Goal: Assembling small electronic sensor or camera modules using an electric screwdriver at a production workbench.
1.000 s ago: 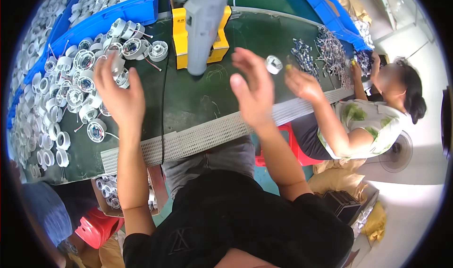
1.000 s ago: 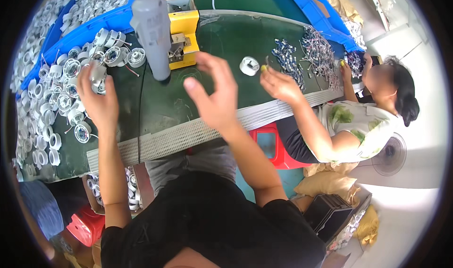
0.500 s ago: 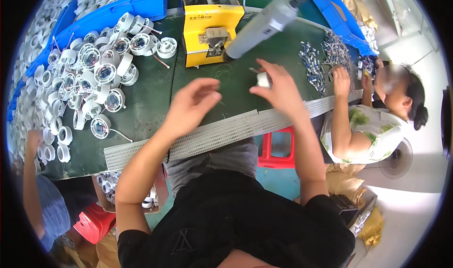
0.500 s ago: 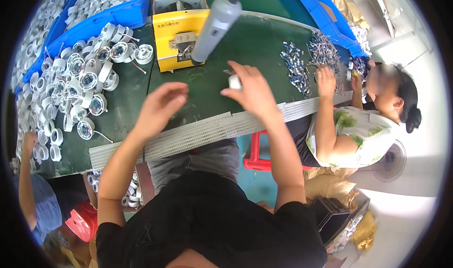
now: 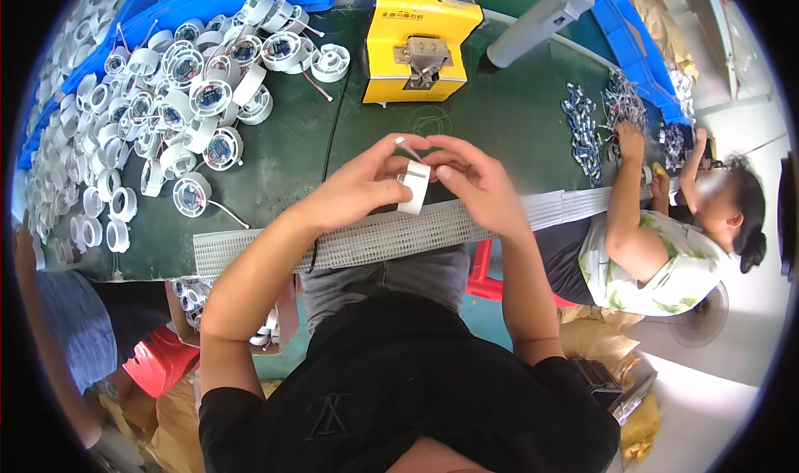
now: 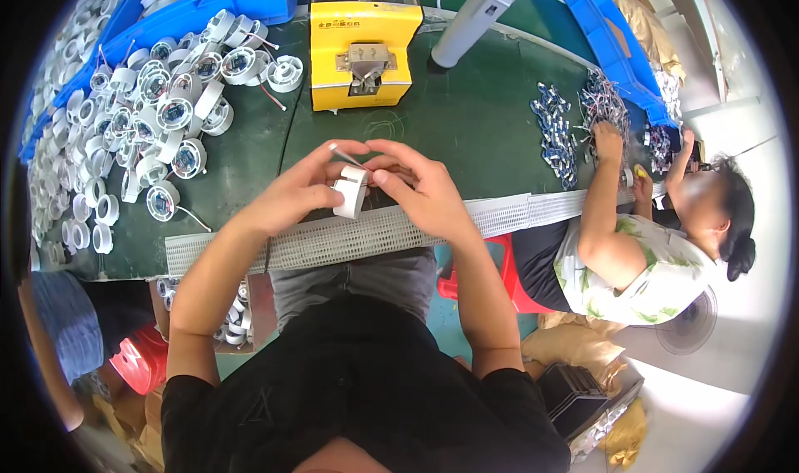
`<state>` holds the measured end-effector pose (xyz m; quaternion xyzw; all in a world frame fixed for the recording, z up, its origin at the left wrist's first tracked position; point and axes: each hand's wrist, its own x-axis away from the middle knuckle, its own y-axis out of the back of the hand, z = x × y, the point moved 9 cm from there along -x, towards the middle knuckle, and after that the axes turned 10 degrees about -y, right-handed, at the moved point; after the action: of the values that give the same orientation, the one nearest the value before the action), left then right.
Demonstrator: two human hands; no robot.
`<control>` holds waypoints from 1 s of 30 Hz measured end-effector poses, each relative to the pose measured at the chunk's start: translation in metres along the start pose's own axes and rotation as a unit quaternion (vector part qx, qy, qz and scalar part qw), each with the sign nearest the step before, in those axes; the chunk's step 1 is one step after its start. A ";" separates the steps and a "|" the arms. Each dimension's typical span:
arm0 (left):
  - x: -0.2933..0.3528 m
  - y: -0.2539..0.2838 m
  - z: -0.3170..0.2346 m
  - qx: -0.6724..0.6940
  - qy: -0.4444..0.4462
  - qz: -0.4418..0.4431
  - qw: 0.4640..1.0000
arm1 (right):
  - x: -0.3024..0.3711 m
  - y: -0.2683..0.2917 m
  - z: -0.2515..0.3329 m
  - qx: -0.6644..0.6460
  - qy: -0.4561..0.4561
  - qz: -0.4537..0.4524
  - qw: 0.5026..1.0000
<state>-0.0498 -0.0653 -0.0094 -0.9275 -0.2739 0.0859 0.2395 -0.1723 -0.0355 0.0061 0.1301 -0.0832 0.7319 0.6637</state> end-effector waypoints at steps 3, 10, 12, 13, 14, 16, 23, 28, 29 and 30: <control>0.001 0.005 -0.001 0.008 0.008 -0.015 1.000 | -0.004 -0.001 -0.013 -0.017 -0.028 -0.023 0.999; -0.005 0.016 0.003 0.087 0.000 -0.060 0.994 | 0.002 0.012 -0.024 -0.093 -0.032 -0.074 0.992; -0.006 0.020 0.006 0.116 0.023 -0.071 0.990 | 0.007 0.004 -0.016 -0.060 0.010 -0.073 0.995; -0.005 0.020 0.009 0.146 0.044 -0.081 0.985 | 0.009 -0.001 -0.007 -0.026 0.053 -0.073 0.996; -0.006 0.020 0.009 0.140 0.042 -0.101 0.984 | 0.008 -0.002 -0.003 0.041 0.066 -0.102 0.992; -0.005 0.022 0.013 0.119 0.048 -0.114 0.985 | 0.009 -0.011 0.007 0.115 0.106 -0.108 0.982; -0.004 0.022 0.015 0.083 0.069 -0.131 0.986 | 0.010 -0.021 0.024 0.239 0.153 -0.173 0.943; -0.006 0.020 0.023 0.081 0.054 -0.116 0.988 | 0.008 -0.018 0.016 0.211 0.140 -0.193 0.948; -0.007 0.020 0.024 0.082 0.050 -0.118 0.988 | 0.009 -0.018 0.016 0.212 0.139 -0.189 0.949; -0.007 0.017 0.022 0.082 0.049 -0.118 0.988 | 0.010 -0.020 0.015 0.212 0.137 -0.185 0.950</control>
<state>-0.0541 -0.0731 -0.0370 -0.8689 -0.3616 0.0331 0.3363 -0.1525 -0.0283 0.0223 0.1798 0.1912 0.6074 0.7498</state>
